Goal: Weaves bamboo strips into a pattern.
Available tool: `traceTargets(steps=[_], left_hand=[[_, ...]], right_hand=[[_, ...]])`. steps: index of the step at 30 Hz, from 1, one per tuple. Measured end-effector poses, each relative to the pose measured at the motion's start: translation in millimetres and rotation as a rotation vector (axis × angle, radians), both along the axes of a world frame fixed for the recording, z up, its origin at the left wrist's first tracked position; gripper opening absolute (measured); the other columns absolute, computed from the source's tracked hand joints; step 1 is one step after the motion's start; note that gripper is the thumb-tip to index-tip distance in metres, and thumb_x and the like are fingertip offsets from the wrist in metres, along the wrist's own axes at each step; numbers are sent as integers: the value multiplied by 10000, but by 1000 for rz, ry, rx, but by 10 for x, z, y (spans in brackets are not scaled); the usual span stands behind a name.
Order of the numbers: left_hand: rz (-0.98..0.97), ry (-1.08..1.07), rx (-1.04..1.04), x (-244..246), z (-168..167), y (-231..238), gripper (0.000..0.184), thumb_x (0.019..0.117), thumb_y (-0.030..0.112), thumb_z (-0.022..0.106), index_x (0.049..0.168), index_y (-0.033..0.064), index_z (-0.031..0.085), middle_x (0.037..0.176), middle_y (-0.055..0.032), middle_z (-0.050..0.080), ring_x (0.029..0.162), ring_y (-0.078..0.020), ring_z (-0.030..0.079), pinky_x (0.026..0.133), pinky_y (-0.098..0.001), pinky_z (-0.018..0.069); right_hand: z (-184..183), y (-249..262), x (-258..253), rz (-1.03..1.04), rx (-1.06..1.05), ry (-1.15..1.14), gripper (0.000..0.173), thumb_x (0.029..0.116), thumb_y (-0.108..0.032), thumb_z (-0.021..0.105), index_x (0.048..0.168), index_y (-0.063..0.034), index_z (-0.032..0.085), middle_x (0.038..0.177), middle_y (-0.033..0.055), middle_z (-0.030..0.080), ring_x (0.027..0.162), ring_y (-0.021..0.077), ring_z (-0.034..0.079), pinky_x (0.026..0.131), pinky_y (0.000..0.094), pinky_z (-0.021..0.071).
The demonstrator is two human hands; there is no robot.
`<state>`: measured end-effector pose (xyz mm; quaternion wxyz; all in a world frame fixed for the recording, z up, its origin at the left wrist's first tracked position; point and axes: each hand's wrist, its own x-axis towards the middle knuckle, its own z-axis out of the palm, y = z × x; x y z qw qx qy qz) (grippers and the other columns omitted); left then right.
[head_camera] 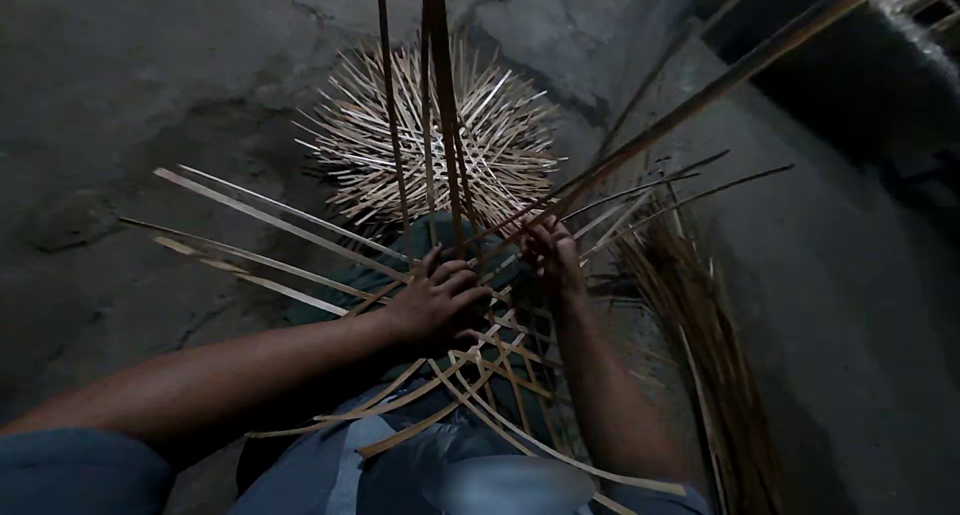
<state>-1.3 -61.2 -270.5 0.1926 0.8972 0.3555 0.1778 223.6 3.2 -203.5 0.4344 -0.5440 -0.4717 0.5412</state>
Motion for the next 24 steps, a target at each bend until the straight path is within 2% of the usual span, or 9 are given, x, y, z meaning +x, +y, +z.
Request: traceTargets(steps=[3,5,8,14,17,19,21,22,24], left_hand=[[-2,-5,-2,-2,4,-3,681,937,699,537,1473,279,517,1432,-62,564,1466,-307,387,1208,-708,113],[-6,-6,8,1,-7,-10,678,949,696,518,1485,281,505,1440,-50,556,1477,-300,368,1215,-702,97],[-20,16,32,-1,2,-31,667,976,675,485,1510,277,470,1461,-53,541,1486,-312,351,1199,-725,75],[6,17,48,-1,3,-25,670,964,688,497,1493,277,486,1439,-55,556,1475,-308,369,1197,-727,87],[-5,39,19,-6,31,-19,691,963,700,485,1502,269,479,1455,-66,544,1476,-323,366,1196,-732,85],[-16,70,-2,-3,65,-21,711,966,697,477,1510,239,477,1474,-97,531,1460,-352,385,1192,-735,83],[-10,81,-1,5,80,-25,707,957,694,495,1507,249,483,1475,-95,539,1449,-351,404,1196,-726,80],[-12,78,-4,6,88,-21,702,953,687,512,1503,252,488,1467,-95,545,1448,-352,405,1197,-725,75],[-6,62,3,11,72,-5,694,944,689,526,1496,269,496,1449,-78,558,1450,-337,403,1200,-717,84]], right_hand=[[-100,-99,-129,-350,81,67,367,1108,-356,406,893,-140,610,630,-63,551,525,67,561,563,264,557],[-42,-34,-124,-347,40,2,430,1129,-324,362,1082,-26,669,813,59,722,696,172,722,687,360,636],[153,147,-150,-225,-180,-161,418,1091,-106,433,1496,-3,422,1132,166,736,820,220,762,736,361,643],[223,349,-107,203,-24,-249,283,1023,-84,547,1266,-49,689,1130,83,738,720,123,692,638,285,598],[184,357,-53,445,-16,-90,479,1084,-180,476,1555,-122,411,1299,76,696,854,117,721,687,264,603],[138,319,-18,582,-68,-55,531,1101,-294,375,1606,-138,321,1303,98,687,806,113,705,681,262,587],[78,210,-21,545,-48,-39,388,1094,-282,426,1422,-95,519,1142,57,703,711,70,632,620,218,541],[41,128,-55,436,-7,-40,252,1083,-271,478,1206,-97,611,952,10,695,657,46,601,594,202,525],[-65,-65,-129,212,155,-25,295,1072,-291,482,912,-99,640,736,-19,638,602,55,584,578,219,521]])
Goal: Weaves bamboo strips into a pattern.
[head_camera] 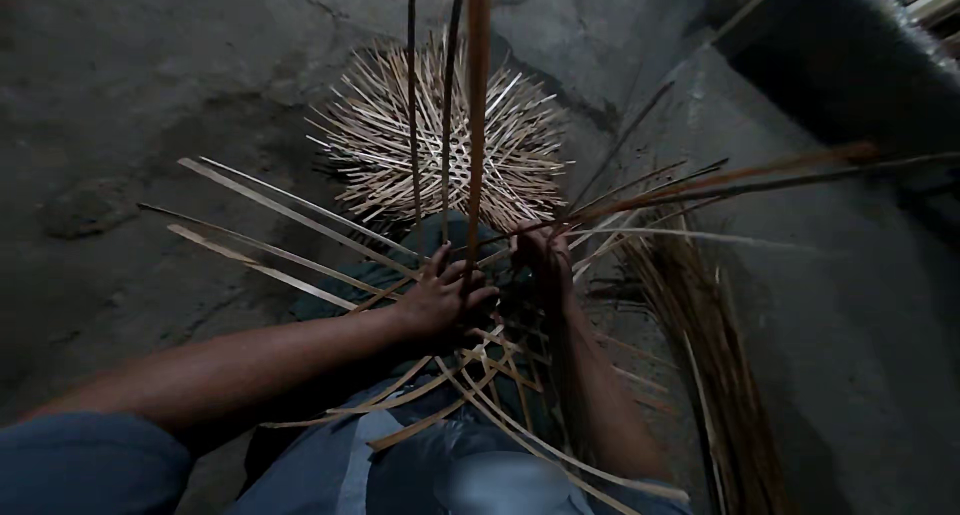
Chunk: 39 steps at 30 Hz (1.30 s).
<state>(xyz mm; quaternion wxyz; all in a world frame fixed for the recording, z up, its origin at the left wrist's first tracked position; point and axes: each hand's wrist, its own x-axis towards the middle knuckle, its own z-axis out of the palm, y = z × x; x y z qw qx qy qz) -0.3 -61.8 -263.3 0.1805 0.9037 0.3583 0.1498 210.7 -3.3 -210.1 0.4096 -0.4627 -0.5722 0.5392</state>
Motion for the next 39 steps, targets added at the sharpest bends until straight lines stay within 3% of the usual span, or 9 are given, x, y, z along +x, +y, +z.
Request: traceTargets(steps=[3,6,8,13,16,21,24,32,39], left_hand=[[7,-35,-11,5,-31,12,681,926,700,552,1463,283,523,1441,-42,563,1469,-303,381,1212,-705,91],[-9,-11,-24,26,24,50,676,910,704,571,1434,278,553,1406,-33,582,1459,-292,393,1214,-701,103],[-19,5,-26,44,55,91,675,908,700,575,1428,271,560,1399,-32,586,1464,-297,386,1214,-709,102],[197,-121,100,-129,177,47,475,997,412,624,1427,212,604,1391,-141,604,1372,-381,494,1154,-701,271],[423,36,83,-347,320,-13,410,972,276,643,1382,278,645,1266,-167,653,1230,-429,568,994,-674,410],[438,68,116,-426,179,-88,370,981,252,596,1336,191,679,1070,-167,720,1058,-413,648,931,-629,460],[501,86,33,-465,291,-69,561,944,341,672,1480,228,549,1273,-236,615,1212,-479,551,951,-674,442],[332,132,47,-590,325,13,475,968,250,679,1435,216,599,1236,-165,652,1191,-410,578,959,-598,483],[301,149,-68,-521,333,56,512,981,76,622,1477,184,553,1198,-203,631,958,-384,665,801,-551,569]], right_hand=[[-140,-115,-73,-147,223,19,401,1087,-295,391,894,-107,687,769,-7,702,634,94,653,600,272,578],[5,-85,-78,-141,213,-246,378,1087,-308,501,1397,-116,597,1195,67,714,956,155,717,843,360,619],[79,-17,-21,-247,253,-349,513,1042,-289,612,1510,-113,501,1367,90,641,1158,150,670,992,368,573],[155,-528,188,-350,277,-529,373,1068,-248,547,1405,-91,577,1332,103,638,1146,174,657,943,375,576],[-197,-1100,112,-73,242,-832,462,1039,-372,549,1458,-179,568,1441,95,579,1354,263,526,1123,517,438],[-651,-1429,-31,-99,429,-974,457,1037,-430,495,1456,-276,591,1528,93,529,1463,313,435,1180,645,315],[-632,-1421,-21,-90,404,-963,461,1046,-439,478,1467,-282,581,1545,74,514,1481,291,410,1194,632,300],[-686,-1421,-2,-106,432,-935,458,1043,-440,487,1454,-268,592,1550,71,503,1494,284,386,1203,626,287],[-686,-1422,19,-117,417,-923,461,1044,-451,478,1455,-275,591,1550,74,501,1494,291,385,1208,635,273]])
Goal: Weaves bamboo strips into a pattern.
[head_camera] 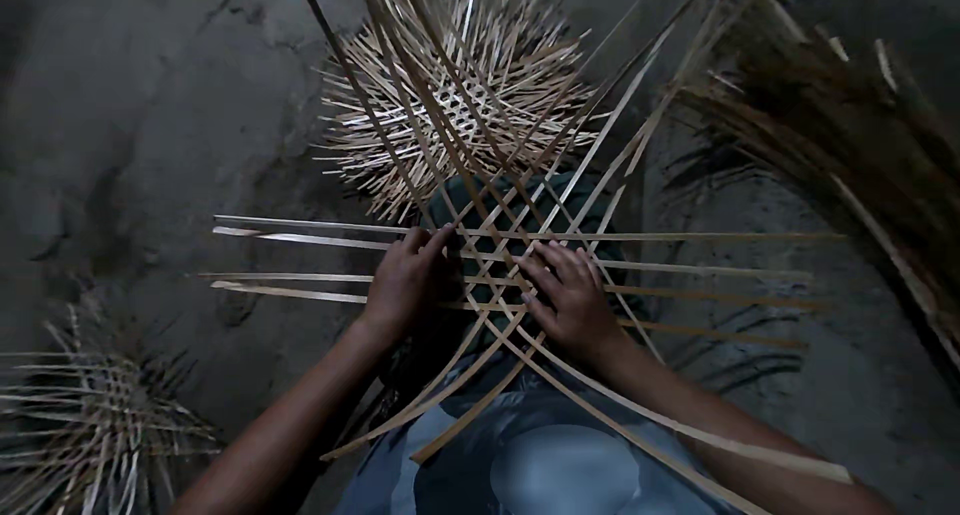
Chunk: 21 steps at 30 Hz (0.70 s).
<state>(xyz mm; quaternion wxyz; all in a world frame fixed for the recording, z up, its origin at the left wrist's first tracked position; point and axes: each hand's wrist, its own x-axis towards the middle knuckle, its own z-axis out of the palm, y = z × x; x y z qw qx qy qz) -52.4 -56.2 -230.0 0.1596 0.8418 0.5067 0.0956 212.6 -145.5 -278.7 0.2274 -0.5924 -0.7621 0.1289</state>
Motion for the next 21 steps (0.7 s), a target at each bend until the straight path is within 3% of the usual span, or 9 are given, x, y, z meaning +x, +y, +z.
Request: traceTargets(steps=[3,12,21], left_hand=[[23,30,-13,30,-13,1,529,1000,74,598,1504,218,527,1201,-186,626,942,-367,674,781,-539,580],[13,11,43,59,-50,-36,539,942,28,642,1462,159,583,1084,-186,631,860,-339,668,742,-497,582],[15,10,-85,39,-10,32,582,919,66,692,1475,177,560,1174,-175,613,921,-318,675,781,-504,593]], right_hand=[[-16,11,3,3,10,0,453,1043,-447,479,1441,-270,605,1542,72,513,1490,297,392,1205,626,287],[-32,6,-14,-13,39,-7,433,1030,-423,497,1417,-276,623,1524,64,532,1472,292,418,1200,609,300],[-26,5,-32,-27,30,-9,422,1028,-410,512,1413,-278,626,1527,64,528,1476,297,410,1199,615,300]])
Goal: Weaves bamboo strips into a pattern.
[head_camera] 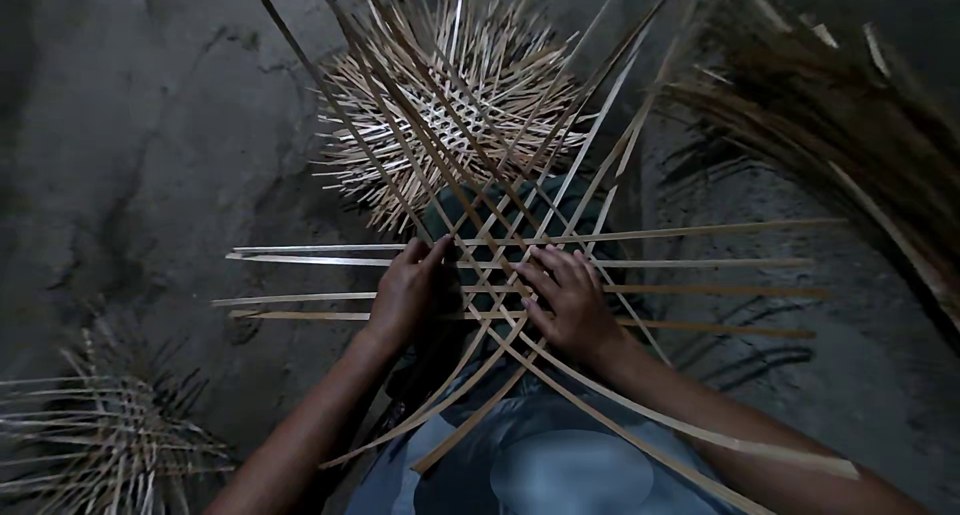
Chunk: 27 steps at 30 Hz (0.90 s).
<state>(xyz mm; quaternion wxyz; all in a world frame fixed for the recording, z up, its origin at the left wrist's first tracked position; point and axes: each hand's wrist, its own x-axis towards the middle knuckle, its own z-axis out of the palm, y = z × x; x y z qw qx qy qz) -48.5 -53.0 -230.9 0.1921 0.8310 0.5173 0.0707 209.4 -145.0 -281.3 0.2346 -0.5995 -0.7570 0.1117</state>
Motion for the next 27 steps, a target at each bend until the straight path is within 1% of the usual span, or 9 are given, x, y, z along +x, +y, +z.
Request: traceTargets(steps=[4,7,9,11,13,15,17,20,27], left_hand=[[-46,100,-45,-11,157,40,585,943,139,692,1500,219,534,1204,-161,619,983,-334,670,796,-533,584],[-73,85,133,54,275,82,454,942,188,699,1392,219,647,1181,-162,659,1038,-378,639,823,-559,542],[-84,-1,269,148,187,128,457,939,238,693,1392,208,644,1218,-155,642,1076,-378,609,847,-558,521],[-63,-49,315,221,-5,156,469,914,243,690,1381,239,651,1289,-142,629,1188,-395,561,907,-585,473],[-11,-89,352,247,-247,159,463,924,214,668,1381,292,653,1287,-126,636,1243,-389,535,970,-594,444],[50,-143,429,260,-443,137,422,977,194,624,1375,328,656,1244,-106,652,1219,-356,559,971,-566,457],[83,-186,470,281,-529,119,391,995,211,618,1366,323,668,1218,-102,657,1184,-336,566,962,-557,450],[105,-186,471,298,-586,106,384,1003,240,619,1375,329,661,1219,-89,654,1184,-330,564,936,-558,456],[105,-189,436,328,-606,137,437,997,180,606,1414,307,631,1232,-93,631,1179,-321,556,929,-535,445]], right_hand=[[6,3,6,11,-7,-8,429,1032,-417,499,1417,-273,621,1526,66,525,1480,290,404,1206,616,285],[24,0,8,20,-15,-10,439,1035,-418,486,1430,-275,610,1531,69,523,1478,292,409,1203,613,291],[19,-3,5,24,-8,-9,443,1036,-412,482,1441,-277,602,1533,76,519,1477,296,410,1205,614,288],[8,-4,-1,20,3,-7,442,1036,-416,487,1436,-272,608,1528,80,525,1469,302,422,1192,621,302],[25,-10,4,12,-19,-7,447,1045,-426,472,1451,-283,592,1546,69,508,1482,295,402,1198,623,293],[31,-17,11,10,-12,8,444,1048,-424,473,1451,-281,592,1543,69,514,1481,298,406,1195,633,299],[33,-16,14,8,-9,14,440,1050,-422,475,1451,-283,591,1536,66,521,1478,292,413,1193,631,306],[4,-11,12,2,-9,2,440,1045,-426,480,1445,-288,597,1531,59,526,1477,282,415,1198,623,308],[-6,18,8,-5,4,-26,445,1048,-430,475,1446,-276,599,1531,57,529,1479,286,414,1200,619,305]])
